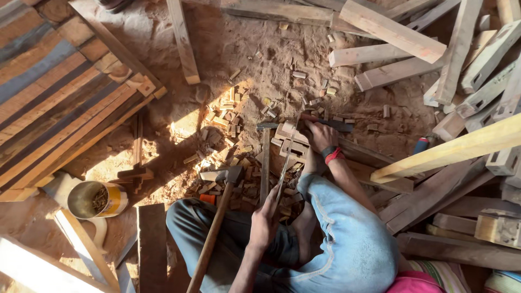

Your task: The person sits on the floor and uses a hand saw to cut a wooden plank into smaller pieces. They repeatedly position the wood, saw through it, and set the cut pieces aside.

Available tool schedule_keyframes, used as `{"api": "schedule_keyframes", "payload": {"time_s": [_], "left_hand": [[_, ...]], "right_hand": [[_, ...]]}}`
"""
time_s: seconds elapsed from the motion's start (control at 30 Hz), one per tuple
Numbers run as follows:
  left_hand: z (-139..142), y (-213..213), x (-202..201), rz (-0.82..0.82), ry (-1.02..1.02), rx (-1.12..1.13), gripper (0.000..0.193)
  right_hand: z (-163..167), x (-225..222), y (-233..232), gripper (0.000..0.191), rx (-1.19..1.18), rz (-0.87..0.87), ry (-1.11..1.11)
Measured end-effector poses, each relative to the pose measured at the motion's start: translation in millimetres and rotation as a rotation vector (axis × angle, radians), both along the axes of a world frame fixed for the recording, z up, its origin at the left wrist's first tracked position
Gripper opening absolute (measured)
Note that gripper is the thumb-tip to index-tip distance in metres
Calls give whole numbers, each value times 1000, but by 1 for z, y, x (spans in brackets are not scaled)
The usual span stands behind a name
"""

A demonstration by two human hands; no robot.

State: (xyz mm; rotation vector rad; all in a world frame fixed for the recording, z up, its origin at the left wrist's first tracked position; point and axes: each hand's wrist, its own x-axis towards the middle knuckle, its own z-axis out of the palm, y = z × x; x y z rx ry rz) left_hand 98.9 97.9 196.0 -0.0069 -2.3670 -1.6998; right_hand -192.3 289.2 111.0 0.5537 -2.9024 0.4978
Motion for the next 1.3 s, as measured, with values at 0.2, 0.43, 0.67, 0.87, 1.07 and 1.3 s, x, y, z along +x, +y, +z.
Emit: {"api": "schedule_keyframes", "payload": {"time_s": [0.2,0.43,0.67,0.87,1.07,1.3], "left_hand": [[11,12,-103,58,-27,-138,60],[-33,-51,-85,86,45,77,50],[-68,-133,-91,305,-450,-419,50],[-81,-104,-78,280,-36,-16,60],[-75,-58,-44,269,-37,104,63],[-42,-53,-16,283,-79,210,52]], "right_hand": [[4,-4,0,39,-55,37,-87],[2,23,44,67,-241,107,14],[10,79,110,65,-73,46,183],[0,49,100,51,-280,107,111],[0,4,75,37,-394,154,-156],[9,-25,56,41,-417,100,-138]]}}
